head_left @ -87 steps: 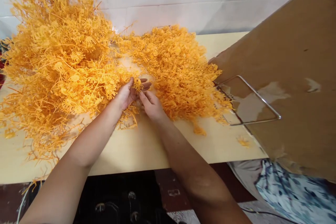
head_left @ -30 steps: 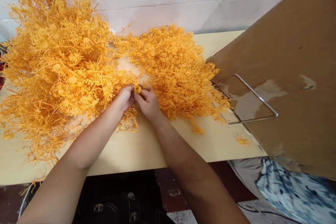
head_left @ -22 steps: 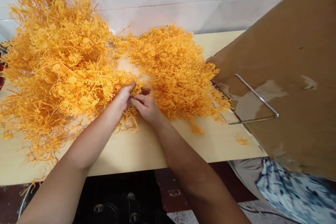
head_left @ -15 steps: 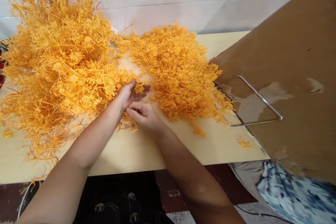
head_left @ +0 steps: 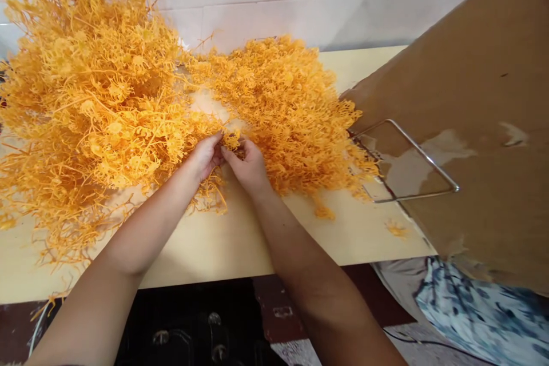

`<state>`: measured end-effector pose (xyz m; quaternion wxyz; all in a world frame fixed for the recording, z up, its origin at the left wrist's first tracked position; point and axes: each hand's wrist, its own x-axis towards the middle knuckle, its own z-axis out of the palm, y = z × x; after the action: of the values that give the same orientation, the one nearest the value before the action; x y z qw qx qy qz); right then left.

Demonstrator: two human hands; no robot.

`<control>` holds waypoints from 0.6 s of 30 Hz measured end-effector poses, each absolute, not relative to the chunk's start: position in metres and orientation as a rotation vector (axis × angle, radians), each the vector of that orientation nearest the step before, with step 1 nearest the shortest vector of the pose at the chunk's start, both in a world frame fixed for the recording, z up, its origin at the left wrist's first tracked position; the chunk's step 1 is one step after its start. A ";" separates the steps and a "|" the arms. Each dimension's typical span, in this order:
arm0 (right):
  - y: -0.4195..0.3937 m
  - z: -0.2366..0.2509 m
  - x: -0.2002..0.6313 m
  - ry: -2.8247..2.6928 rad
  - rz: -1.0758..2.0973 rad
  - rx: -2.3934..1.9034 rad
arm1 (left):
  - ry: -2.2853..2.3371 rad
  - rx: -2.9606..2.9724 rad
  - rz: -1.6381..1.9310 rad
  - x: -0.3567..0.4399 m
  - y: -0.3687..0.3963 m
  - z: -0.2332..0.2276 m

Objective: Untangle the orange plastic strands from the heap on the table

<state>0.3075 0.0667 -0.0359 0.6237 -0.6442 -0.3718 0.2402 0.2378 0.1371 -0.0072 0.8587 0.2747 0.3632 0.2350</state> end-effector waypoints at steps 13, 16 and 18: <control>0.061 -0.025 0.307 -0.996 0.829 -1.359 | 0.736 0.582 0.509 0.239 0.134 -0.005; 0.057 -0.022 0.305 -1.050 0.885 -1.331 | 0.745 0.578 0.470 0.241 0.132 -0.004; 0.052 -0.017 0.304 -1.089 0.886 -1.324 | 0.785 0.575 0.469 0.243 0.132 -0.004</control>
<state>0.3039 0.0519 -0.0172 0.5695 -0.5639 -0.4640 0.3774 0.2426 0.1316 -0.0040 0.8577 0.2737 0.3737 0.2231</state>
